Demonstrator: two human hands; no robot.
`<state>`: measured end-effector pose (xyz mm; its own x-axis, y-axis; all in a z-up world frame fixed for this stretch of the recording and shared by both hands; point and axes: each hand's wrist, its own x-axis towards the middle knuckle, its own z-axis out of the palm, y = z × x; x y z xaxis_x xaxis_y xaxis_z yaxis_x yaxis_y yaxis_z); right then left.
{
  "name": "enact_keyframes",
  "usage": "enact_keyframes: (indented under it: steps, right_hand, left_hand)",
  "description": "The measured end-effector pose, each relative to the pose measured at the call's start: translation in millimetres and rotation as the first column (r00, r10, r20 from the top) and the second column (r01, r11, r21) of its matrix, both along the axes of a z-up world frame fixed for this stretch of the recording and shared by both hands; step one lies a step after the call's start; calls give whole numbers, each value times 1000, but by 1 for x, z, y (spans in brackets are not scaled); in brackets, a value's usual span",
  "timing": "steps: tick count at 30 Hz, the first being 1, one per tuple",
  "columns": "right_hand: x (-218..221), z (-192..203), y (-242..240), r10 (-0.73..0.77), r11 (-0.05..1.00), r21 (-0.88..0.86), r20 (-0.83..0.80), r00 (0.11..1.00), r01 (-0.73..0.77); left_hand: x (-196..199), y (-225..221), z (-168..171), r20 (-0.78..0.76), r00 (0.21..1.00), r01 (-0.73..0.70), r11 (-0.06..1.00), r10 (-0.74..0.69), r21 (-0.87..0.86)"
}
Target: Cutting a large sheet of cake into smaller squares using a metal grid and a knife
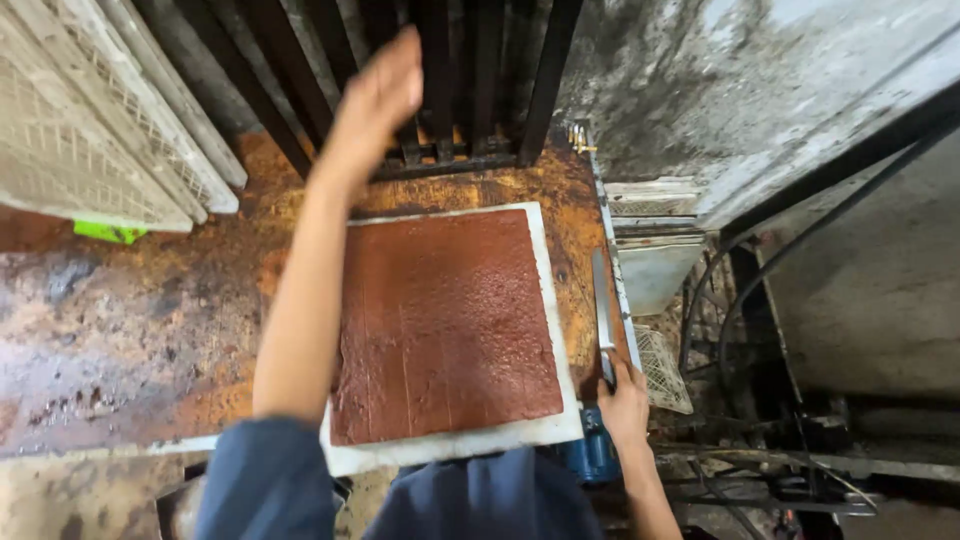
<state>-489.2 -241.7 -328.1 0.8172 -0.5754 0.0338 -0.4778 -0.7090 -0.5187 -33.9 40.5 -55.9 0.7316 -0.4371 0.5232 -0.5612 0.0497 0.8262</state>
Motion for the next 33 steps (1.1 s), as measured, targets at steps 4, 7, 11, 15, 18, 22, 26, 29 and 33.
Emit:
enact_keyframes:
  steps: [4, 7, 11, 15, 18, 22, 26, 29, 33]
  right_hand:
    - [27, 13, 2, -38, 999, -8, 11, 999, 38]
    - [54, 9, 5, 60, 969, 240, 10, 998, -61]
    - [98, 11, 5, 250, 902, 375, -45, 967, -216]
    - [158, 21, 6, 237, 827, 556, -218, 947, -79]
    - [209, 13, 13, 139, 822, 567, -127, 982, -43]
    - [236, -33, 15, -120, 478, 868, -89, 989, 136]
    - [172, -33, 43, -176, 322, 904, -236, 956, 282]
    - [85, -46, 75, -267, 61, 997, -32, 963, 50]
    - [-2, 2, 128, -290, 42, 990, -115, 950, 132]
  left_hand:
    - [-198, 76, -130, -511, 656, -630, 776, 555, 35]
    - [-312, 112, -202, -454, -20, -934, 146, 891, 327]
    - [-361, 184, -456, -782, -620, -775, 205, -64, 598]
    - [-371, 141, -347, -433, 24, -120, 433, 901, 893]
    - [-357, 121, -256, -932, -255, -955, 217, -257, 201]
    - [-350, 102, -249, -972, -207, -957, 229, -113, 177]
    - [-342, 119, -233, -928, -347, -916, 164, 131, 366]
    - [-333, 163, -226, -948, -238, -949, 156, 213, 274]
    - [-288, 179, -194, -911, -229, -939, 170, 343, 300]
